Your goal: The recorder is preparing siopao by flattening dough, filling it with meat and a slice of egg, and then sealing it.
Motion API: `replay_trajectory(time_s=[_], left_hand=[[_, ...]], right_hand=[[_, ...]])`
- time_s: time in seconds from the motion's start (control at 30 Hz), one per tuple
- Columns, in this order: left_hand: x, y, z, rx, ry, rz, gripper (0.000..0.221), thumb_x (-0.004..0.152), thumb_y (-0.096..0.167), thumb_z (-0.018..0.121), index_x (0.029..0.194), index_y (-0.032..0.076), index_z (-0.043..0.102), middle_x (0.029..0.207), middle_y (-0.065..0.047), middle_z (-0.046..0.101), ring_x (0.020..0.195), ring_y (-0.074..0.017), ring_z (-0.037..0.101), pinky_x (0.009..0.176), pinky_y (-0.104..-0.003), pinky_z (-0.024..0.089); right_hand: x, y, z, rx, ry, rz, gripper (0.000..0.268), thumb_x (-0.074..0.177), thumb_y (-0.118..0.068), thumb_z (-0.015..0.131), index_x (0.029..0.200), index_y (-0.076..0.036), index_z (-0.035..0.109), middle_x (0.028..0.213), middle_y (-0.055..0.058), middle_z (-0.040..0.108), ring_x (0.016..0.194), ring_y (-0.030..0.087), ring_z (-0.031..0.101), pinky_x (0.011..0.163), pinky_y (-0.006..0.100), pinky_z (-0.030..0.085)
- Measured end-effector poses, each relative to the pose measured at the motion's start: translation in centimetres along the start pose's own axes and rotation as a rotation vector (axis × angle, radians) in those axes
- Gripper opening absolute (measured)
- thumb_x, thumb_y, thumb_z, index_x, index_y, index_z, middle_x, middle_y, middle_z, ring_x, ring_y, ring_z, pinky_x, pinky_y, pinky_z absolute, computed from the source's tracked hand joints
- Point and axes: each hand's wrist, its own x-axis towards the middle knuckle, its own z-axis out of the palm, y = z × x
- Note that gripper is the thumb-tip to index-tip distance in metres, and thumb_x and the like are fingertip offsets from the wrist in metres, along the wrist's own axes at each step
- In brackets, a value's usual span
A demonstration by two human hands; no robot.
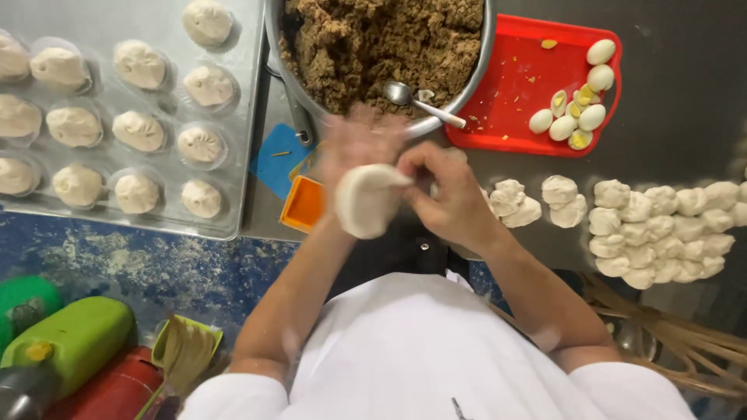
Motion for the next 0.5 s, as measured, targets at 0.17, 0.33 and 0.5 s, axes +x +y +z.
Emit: replay_trajectory(time_s=[0.17, 0.33, 0.5], left_hand=[[-3.1, 6.7, 1.5, 0.779, -0.275, -0.169, 0.074, 0.093, 0.057, 0.058, 0.147, 0.007, 0.055, 0.142, -0.011, 0.06, 0.127, -0.0236, 0.059, 0.108, -0.039, 0.045], [-5.4, 6.2, 2.2, 1.432, -0.063, -0.501, 0.036, 0.092, 0.035, 0.072, 0.107, 0.003, 0.076, 0.085, -0.004, 0.072, 0.075, -0.0124, 0.066, 0.067, -0.03, 0.052], [-4.8, 3.8, 0.0, 1.028, 0.179, -0.287, 0.036, 0.097, 0.032, 0.068, 0.114, 0.001, 0.075, 0.092, -0.003, 0.073, 0.08, -0.0094, 0.064, 0.07, -0.026, 0.052]], right_hand=[[1.1, -0.8, -1.4, -0.041, -0.154, -0.024, 0.018, 0.089, -0.01, 0.078, 0.1, -0.004, 0.065, 0.086, 0.005, 0.066, 0.074, 0.015, 0.064, 0.065, 0.029, 0.053], [5.7, 8.0, -4.7, -0.881, 0.205, 0.054, 0.037, 0.096, -0.038, 0.074, 0.109, -0.004, 0.066, 0.094, 0.016, 0.069, 0.085, 0.035, 0.069, 0.067, 0.048, 0.053], [9.5, 12.2, -3.2, -0.967, 0.063, 0.283, 0.04, 0.098, -0.043, 0.07, 0.106, -0.005, 0.063, 0.085, 0.02, 0.07, 0.078, 0.042, 0.07, 0.064, 0.055, 0.053]])
